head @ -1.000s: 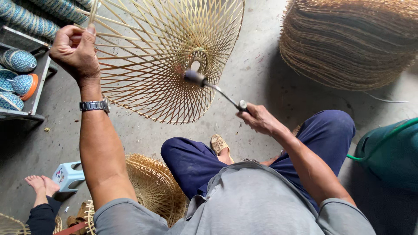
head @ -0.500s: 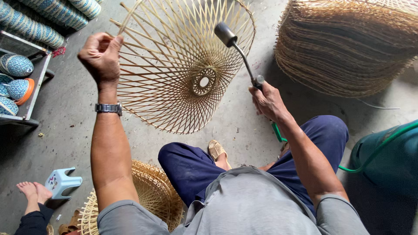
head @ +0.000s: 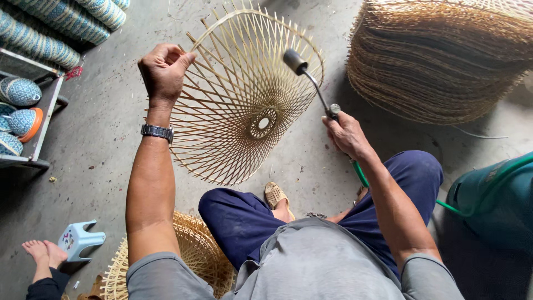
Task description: The person uses a handheld blowtorch to apply heat to the surface of a woven basket. They rotate the basket to treat different sections and then place it on a stack of similar baskets.
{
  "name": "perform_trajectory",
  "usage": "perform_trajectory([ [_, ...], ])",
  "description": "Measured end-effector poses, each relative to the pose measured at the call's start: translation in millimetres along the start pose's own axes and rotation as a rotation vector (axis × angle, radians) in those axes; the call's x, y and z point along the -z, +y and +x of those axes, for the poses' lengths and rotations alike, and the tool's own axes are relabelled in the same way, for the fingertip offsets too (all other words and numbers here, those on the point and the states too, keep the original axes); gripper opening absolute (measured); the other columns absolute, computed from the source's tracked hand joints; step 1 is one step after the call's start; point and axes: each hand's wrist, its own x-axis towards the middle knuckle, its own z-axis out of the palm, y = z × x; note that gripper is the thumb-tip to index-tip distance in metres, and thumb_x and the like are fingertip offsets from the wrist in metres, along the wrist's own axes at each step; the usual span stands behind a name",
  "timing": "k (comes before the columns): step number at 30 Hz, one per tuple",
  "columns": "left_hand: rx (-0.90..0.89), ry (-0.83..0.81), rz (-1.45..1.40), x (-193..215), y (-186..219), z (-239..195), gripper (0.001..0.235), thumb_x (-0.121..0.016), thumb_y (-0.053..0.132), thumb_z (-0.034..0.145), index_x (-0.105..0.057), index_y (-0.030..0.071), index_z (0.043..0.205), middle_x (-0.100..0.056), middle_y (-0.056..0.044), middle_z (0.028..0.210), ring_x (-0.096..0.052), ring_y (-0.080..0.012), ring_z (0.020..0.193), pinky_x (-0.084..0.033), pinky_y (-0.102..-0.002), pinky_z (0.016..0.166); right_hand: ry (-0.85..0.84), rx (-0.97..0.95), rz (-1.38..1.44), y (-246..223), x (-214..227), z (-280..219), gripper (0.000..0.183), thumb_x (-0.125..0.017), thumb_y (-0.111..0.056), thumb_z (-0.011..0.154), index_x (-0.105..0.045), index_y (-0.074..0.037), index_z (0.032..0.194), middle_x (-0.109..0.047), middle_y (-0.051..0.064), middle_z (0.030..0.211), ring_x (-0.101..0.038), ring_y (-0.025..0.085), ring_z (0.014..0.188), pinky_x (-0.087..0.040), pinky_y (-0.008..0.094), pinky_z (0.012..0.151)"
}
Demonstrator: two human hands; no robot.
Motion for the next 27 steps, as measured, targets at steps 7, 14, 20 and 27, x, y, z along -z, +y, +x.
perform_trajectory([
  [7,0.1,-0.2,0.214,-31.0,1.1,18.0,0.03,-0.09,0.02,0.083,-0.077,0.007,0.106,-0.076,-0.005,0.078,-0.07,-0.0109,0.066,-0.054,-0.027,0.062,-0.106,0.054,0.088,-10.3,-7.9,5.1,0.03,-0.059,-0.031,0.103,-0.055,-0.006,0.087,-0.056,0.0,0.065,-0.052,0.008,0.049,-0.045,0.028,0.042],
  [14,0.186,-0.315,0.333,-46.4,-15.1,26.4,0.015,-0.086,0.023,0.084,-0.079,0.01,0.081,-0.075,-0.003,0.073,-0.07,-0.0131,0.064,-0.052,-0.03,0.059,-0.336,0.009,0.092,-6.3,-37.2,-5.8,0.035,-0.061,-0.031,0.102,-0.057,-0.003,0.082,-0.056,0.003,0.062,-0.052,0.01,0.045,-0.043,0.029,0.042],
  [20,0.142,-0.179,0.084,-50.2,-43.1,19.5,0.013,-0.084,0.013,0.087,-0.076,0.005,0.082,-0.076,-0.002,0.073,-0.069,-0.0073,0.065,-0.052,-0.023,0.059,-0.307,-0.008,0.21,1.1,-54.8,-12.0,0.032,-0.057,-0.032,0.102,-0.054,-0.005,0.084,-0.055,0.001,0.063,-0.051,0.009,0.046,-0.043,0.029,0.042],
  [27,0.017,-0.028,0.003,-51.3,-63.0,20.3,0.014,-0.081,0.009,0.093,-0.073,0.001,0.085,-0.075,0.001,0.074,-0.07,-0.0063,0.067,-0.053,-0.023,0.062,-0.327,-0.037,0.254,1.1,-70.9,-4.1,0.032,-0.056,-0.03,0.104,-0.055,-0.004,0.085,-0.054,0.001,0.064,-0.05,0.01,0.046,-0.042,0.03,0.041],
])
